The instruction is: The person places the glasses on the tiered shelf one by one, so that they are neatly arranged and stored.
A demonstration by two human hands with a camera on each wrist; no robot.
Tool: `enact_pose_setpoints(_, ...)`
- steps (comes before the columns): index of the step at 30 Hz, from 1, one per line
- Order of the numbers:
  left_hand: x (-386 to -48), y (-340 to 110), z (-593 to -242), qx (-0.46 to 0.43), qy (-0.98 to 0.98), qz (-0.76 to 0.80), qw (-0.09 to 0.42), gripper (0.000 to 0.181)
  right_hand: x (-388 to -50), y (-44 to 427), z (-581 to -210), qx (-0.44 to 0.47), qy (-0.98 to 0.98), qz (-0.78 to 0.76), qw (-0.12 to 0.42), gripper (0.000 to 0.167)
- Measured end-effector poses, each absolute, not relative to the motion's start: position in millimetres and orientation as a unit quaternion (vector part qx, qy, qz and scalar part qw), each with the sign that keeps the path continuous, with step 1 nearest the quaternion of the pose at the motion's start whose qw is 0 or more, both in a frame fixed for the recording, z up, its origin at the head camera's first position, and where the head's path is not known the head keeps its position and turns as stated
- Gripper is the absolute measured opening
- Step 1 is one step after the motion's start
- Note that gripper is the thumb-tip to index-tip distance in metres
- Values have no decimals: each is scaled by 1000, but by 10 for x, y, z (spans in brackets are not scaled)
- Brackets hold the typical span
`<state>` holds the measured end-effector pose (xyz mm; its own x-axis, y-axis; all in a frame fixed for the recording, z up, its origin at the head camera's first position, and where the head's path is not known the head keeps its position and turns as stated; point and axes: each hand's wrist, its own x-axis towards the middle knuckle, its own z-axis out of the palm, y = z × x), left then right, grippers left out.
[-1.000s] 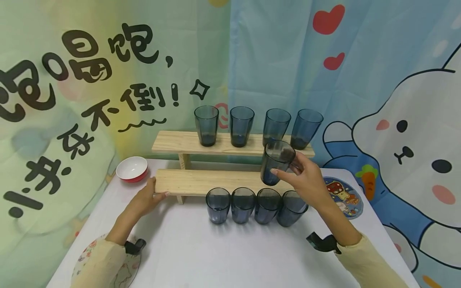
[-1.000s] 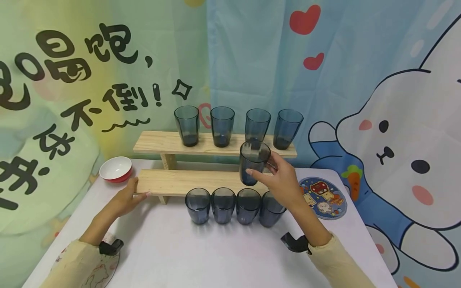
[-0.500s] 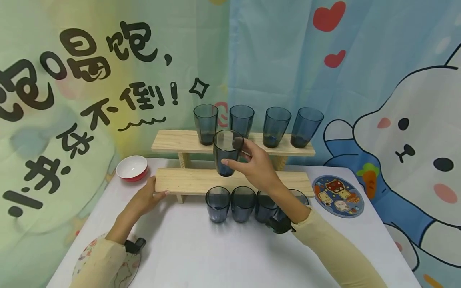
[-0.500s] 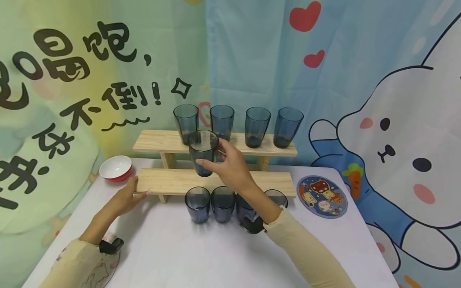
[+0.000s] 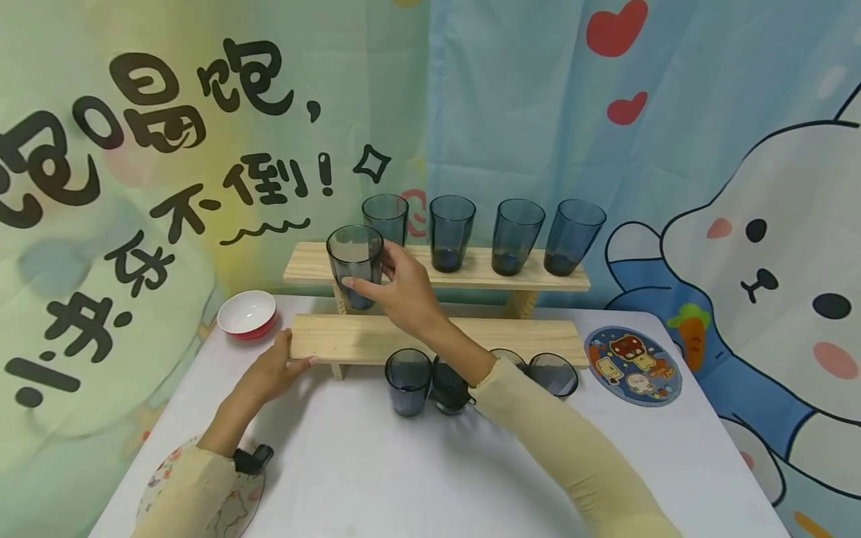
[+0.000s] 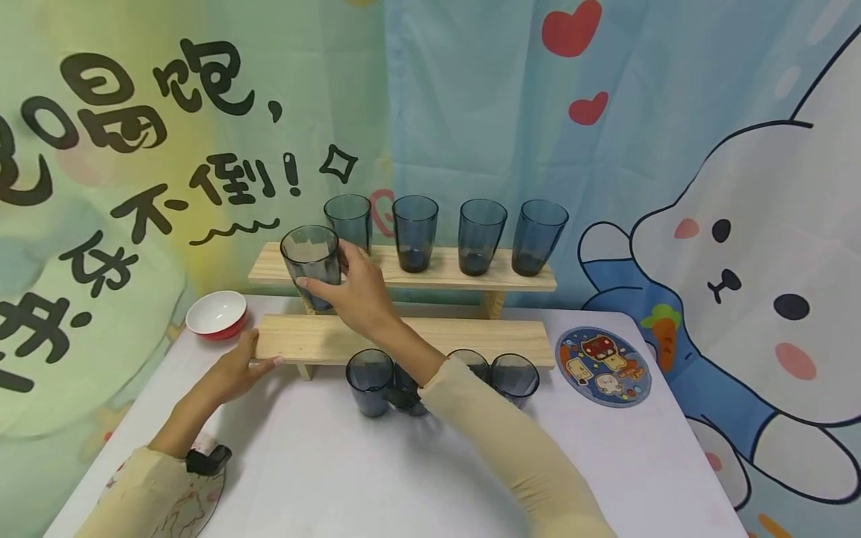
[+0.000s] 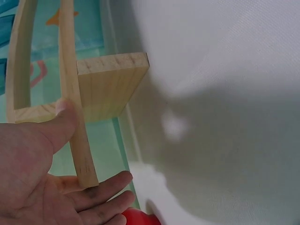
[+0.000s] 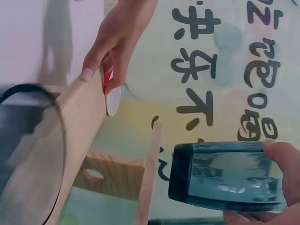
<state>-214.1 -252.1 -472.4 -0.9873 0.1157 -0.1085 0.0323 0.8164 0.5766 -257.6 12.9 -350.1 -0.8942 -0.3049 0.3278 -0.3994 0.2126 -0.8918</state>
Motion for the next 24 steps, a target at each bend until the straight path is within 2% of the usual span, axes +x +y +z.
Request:
enact_pose_setpoints(9, -2126, -2540, -4725, 42, 949, 305, 61, 81, -2811, -356, -3505, 198, -814, 540, 85, 77)
enact_pose_setpoints(16, -2124, -2537, -4721, 36, 949, 305, 66, 83, -2964, -603, -3544, 200, -819, 525, 116, 80)
enact_pose_setpoints(24, -2138, -2541, -4732, 31, 949, 306, 72, 85, -3123, -764, -3623, 190, -830, 510, 124, 85)
